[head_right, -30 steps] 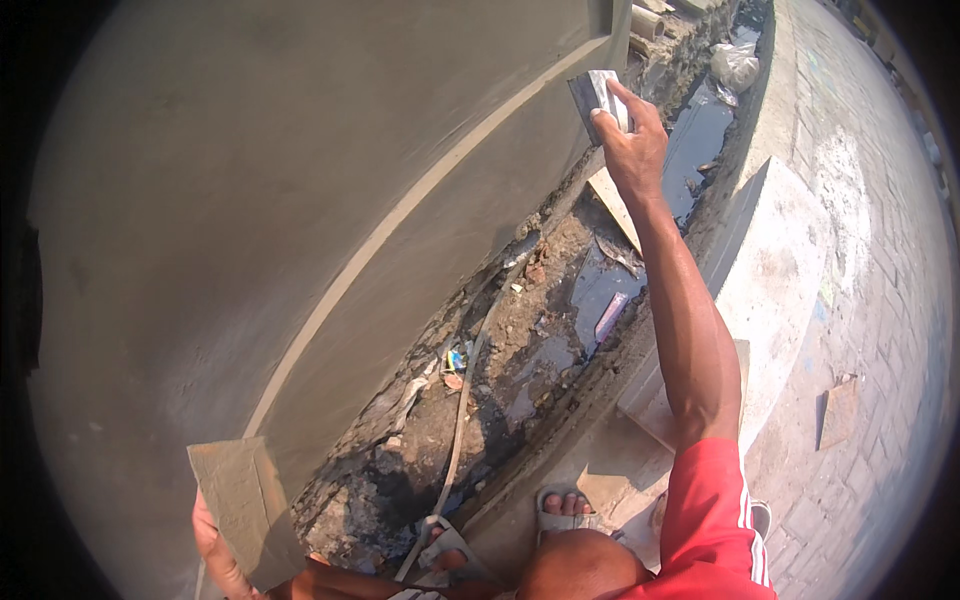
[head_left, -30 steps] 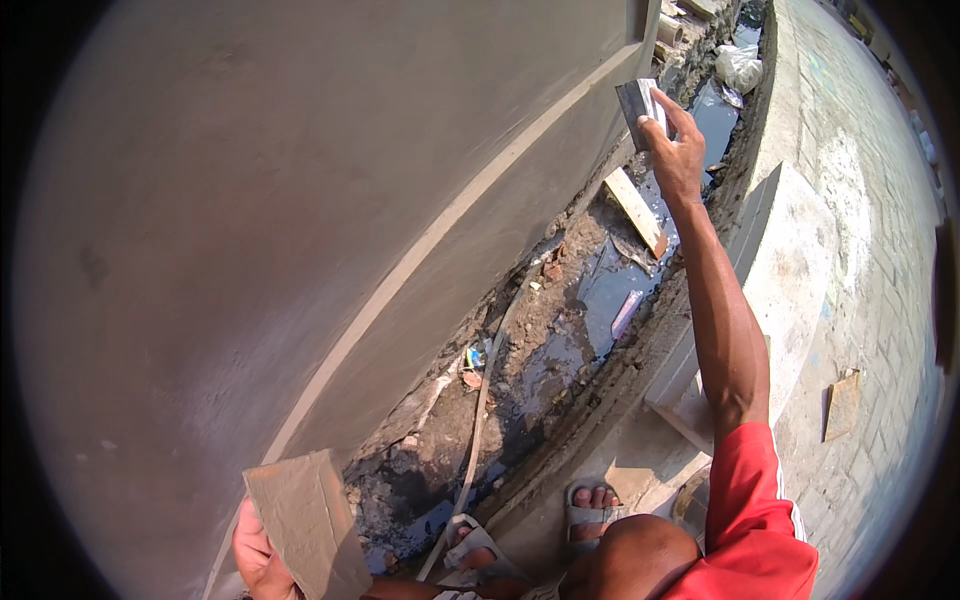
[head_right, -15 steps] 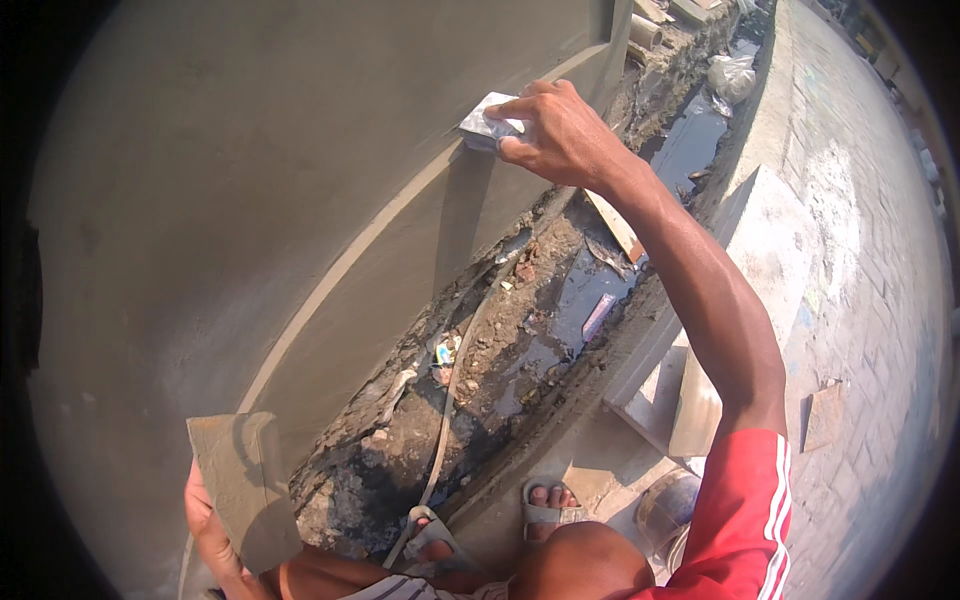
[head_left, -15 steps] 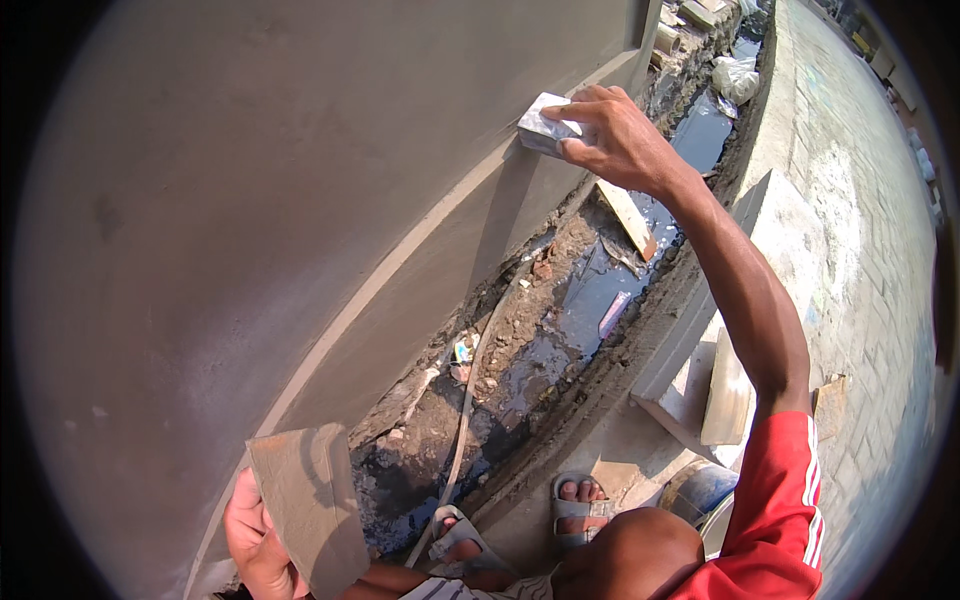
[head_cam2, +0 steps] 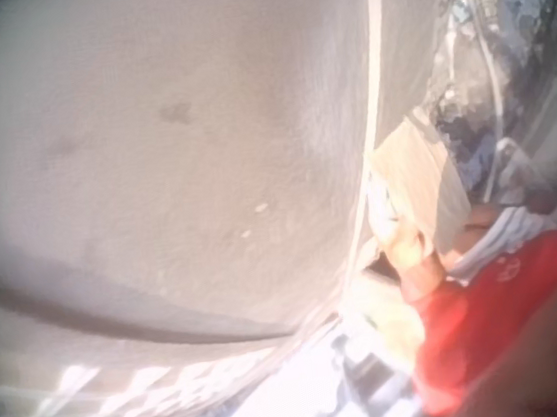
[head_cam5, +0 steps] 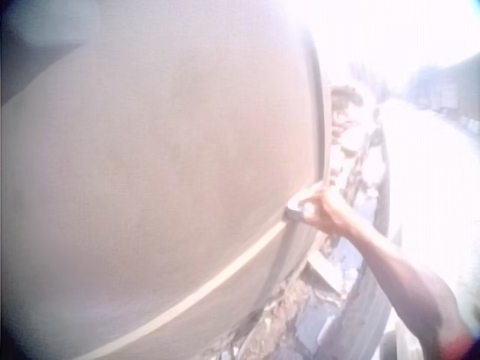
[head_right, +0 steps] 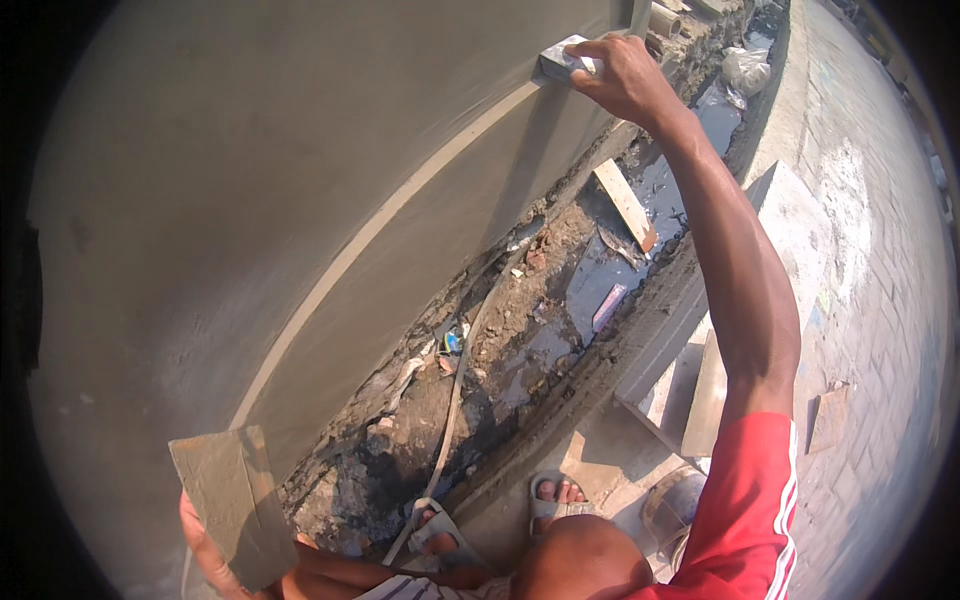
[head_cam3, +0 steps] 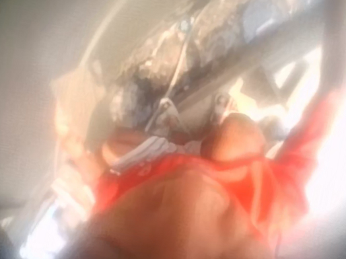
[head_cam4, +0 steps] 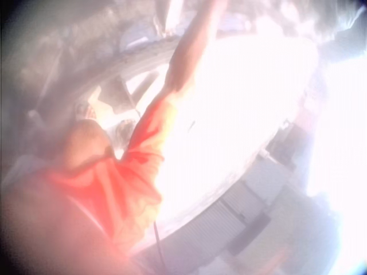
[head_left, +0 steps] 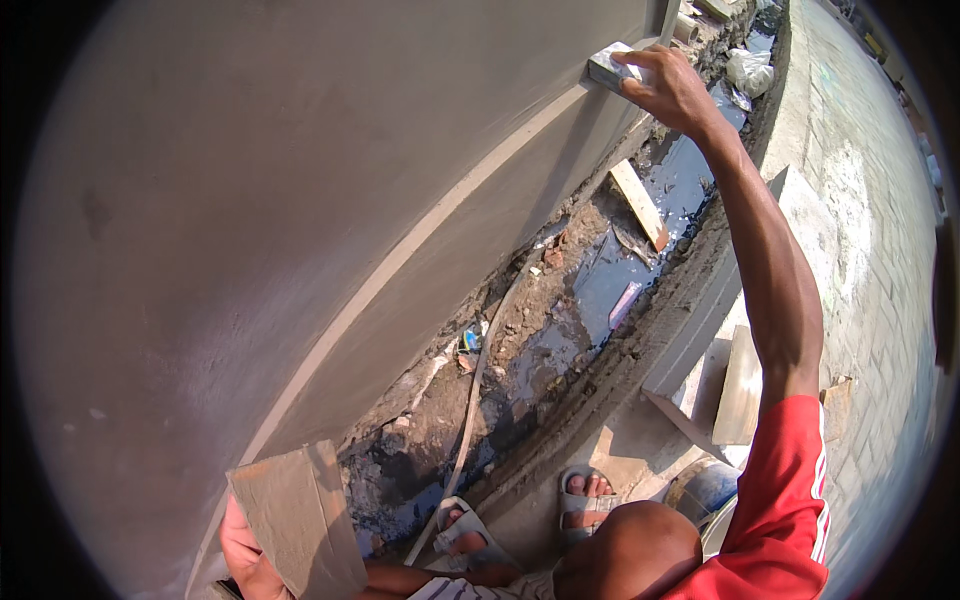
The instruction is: The person smooths a freshly plastered wall using a small rectangular trowel and a larger flat trowel. They repeatedly scrape and level the surface along a vertical line, occasionally switching tools and adjusting grip to refine the finish.
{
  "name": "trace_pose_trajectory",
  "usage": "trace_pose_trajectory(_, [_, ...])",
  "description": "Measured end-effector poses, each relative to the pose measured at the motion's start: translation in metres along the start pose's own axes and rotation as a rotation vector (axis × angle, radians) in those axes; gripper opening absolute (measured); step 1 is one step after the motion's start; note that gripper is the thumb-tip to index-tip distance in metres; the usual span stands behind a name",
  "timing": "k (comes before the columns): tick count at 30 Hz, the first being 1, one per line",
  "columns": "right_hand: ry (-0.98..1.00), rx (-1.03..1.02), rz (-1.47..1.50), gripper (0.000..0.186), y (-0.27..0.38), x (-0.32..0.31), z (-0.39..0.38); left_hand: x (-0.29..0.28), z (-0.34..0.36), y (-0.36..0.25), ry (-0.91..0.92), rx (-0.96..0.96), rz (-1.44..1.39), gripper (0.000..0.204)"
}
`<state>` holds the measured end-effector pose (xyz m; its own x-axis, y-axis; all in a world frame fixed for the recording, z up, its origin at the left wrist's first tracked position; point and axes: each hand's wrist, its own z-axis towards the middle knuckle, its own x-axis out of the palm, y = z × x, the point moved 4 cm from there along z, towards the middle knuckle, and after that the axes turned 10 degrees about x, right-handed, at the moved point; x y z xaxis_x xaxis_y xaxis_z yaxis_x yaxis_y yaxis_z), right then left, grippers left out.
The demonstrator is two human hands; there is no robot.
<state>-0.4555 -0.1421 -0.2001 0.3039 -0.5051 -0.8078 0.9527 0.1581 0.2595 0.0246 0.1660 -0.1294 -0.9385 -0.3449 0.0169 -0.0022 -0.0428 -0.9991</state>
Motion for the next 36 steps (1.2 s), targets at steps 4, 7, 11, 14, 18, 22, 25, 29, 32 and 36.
trace_pose_trajectory(4, [0.061,-0.134,0.066,0.041,0.050,0.001,-0.018,0.011,0.001,-0.003,0.060,-0.039,-0.040,0.063])
trace_pose_trajectory(7, [0.171,-0.093,0.299,0.044,0.062,-0.013,-0.022,0.008,0.006,0.001,0.072,0.008,-0.036,0.062])
trace_pose_trajectory(11, [-0.008,0.217,0.390,0.041,-0.033,-0.033,0.000,0.005,0.005,0.004,0.097,-0.019,0.027,0.063])
trace_pose_trajectory(14, [-0.001,0.190,0.347,0.042,-0.032,-0.022,0.005,0.018,0.001,-0.003,0.074,-0.018,-0.006,0.064])
trace_pose_trajectory(18, [0.071,0.097,0.185,0.046,-0.034,-0.003,0.011,0.011,0.002,0.000,0.063,0.000,0.013,0.065])
trace_pose_trajectory(22, [0.117,0.019,0.048,0.044,-0.018,0.002,0.010,0.007,-0.002,-0.001,0.031,0.018,0.018,0.064])
trace_pose_trajectory(25, [0.135,-0.019,0.003,0.043,-0.008,0.001,0.003,-0.001,-0.005,0.000,-0.007,-0.003,0.042,0.064])
trace_pose_trajectory(29, [0.208,-0.138,0.223,0.043,0.054,0.001,-0.022,0.012,0.004,-0.002,0.149,-0.025,0.020,0.062])
trace_pose_trajectory(32, [0.170,-0.048,0.401,0.046,0.064,-0.016,-0.020,0.011,0.009,0.002,0.140,0.032,0.011,0.062])
trace_pose_trajectory(36, [0.028,0.163,0.320,0.053,-0.047,-0.026,0.005,0.020,0.007,-0.001,0.175,-0.062,-0.145,0.067])
